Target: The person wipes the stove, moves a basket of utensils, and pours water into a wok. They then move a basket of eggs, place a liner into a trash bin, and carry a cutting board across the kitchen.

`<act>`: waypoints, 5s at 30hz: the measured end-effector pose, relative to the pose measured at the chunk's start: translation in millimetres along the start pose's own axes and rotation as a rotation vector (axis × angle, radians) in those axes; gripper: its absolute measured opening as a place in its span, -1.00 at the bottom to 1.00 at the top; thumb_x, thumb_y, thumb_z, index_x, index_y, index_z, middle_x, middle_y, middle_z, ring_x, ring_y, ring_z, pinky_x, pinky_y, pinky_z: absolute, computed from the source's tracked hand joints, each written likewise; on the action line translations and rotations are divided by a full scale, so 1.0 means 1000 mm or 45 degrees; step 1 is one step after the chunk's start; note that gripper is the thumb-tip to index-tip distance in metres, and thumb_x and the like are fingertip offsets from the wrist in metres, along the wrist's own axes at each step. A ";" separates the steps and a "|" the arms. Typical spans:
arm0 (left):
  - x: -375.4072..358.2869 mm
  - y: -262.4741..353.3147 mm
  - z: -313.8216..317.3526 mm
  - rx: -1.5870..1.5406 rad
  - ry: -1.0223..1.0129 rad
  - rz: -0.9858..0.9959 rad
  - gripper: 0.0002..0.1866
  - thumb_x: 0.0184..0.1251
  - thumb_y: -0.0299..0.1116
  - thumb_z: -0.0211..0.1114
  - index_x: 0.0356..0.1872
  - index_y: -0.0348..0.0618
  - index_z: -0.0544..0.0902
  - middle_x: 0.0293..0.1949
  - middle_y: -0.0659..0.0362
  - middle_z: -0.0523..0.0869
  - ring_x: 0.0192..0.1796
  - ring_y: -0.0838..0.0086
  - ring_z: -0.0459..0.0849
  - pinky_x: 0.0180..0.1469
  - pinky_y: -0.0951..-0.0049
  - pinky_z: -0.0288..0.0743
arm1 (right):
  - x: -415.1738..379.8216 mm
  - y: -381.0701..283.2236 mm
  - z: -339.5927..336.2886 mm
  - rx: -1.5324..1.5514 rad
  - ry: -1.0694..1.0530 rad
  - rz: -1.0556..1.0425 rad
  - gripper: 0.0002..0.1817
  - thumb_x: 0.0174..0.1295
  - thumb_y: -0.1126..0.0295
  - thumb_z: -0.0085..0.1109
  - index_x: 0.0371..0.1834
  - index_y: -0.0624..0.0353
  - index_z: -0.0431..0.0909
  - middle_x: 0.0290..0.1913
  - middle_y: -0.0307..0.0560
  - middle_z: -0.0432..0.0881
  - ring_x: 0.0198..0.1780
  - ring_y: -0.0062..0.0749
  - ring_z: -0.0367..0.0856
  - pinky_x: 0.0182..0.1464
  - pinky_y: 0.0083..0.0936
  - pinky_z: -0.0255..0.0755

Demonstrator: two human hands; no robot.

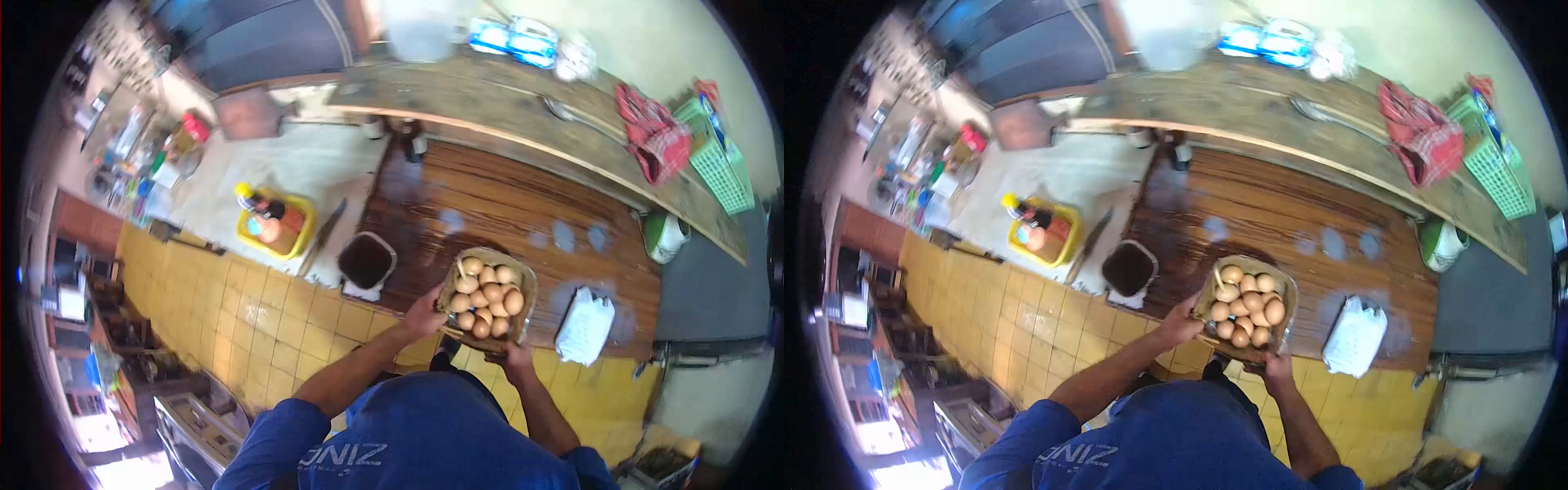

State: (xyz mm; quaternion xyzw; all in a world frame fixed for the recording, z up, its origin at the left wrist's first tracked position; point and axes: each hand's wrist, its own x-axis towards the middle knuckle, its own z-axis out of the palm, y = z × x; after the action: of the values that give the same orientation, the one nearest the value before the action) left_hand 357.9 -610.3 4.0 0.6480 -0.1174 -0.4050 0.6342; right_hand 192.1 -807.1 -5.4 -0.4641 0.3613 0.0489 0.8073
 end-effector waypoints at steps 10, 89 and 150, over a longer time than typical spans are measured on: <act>-0.236 0.015 -0.130 -0.233 0.174 0.485 -0.09 0.12 -0.69 0.07 0.49 -0.08 -0.17 0.38 0.22 0.21 0.34 0.51 0.24 0.27 0.45 0.27 | -0.099 0.022 0.196 -0.142 -0.317 0.007 -0.41 0.08 0.65 -0.17 0.28 0.23 0.13 0.05 0.20 0.46 -0.21 -0.02 0.65 -0.39 -0.21 0.72; -1.298 -0.440 -1.257 -1.242 2.675 0.107 -0.57 0.32 0.09 -0.04 0.00 0.07 0.52 -0.19 0.21 0.59 -0.14 0.29 0.54 -0.11 0.13 0.43 | -0.015 0.840 1.472 -1.662 -0.973 -0.206 -0.62 0.24 0.25 0.00 0.02 0.25 0.51 -0.24 0.00 0.65 -0.32 -0.34 0.63 -0.25 -0.40 0.50; -0.135 -0.147 -0.779 1.633 -2.224 -0.785 -0.82 0.38 -0.19 0.08 -0.35 -0.02 0.43 -0.57 0.30 0.40 -0.54 0.58 0.45 -0.61 0.57 0.27 | -0.054 0.831 1.297 1.166 1.742 0.798 -0.75 0.22 0.24 0.07 -0.39 0.17 0.64 -0.50 -0.10 0.65 -0.57 -0.40 0.61 -0.54 -0.46 0.50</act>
State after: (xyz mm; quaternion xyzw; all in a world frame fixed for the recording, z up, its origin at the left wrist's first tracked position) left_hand 743.1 70.8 -183.4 0.3500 -0.5426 -0.7240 -0.2427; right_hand 505.6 693.7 -165.1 0.0982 0.8605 -0.1702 0.4700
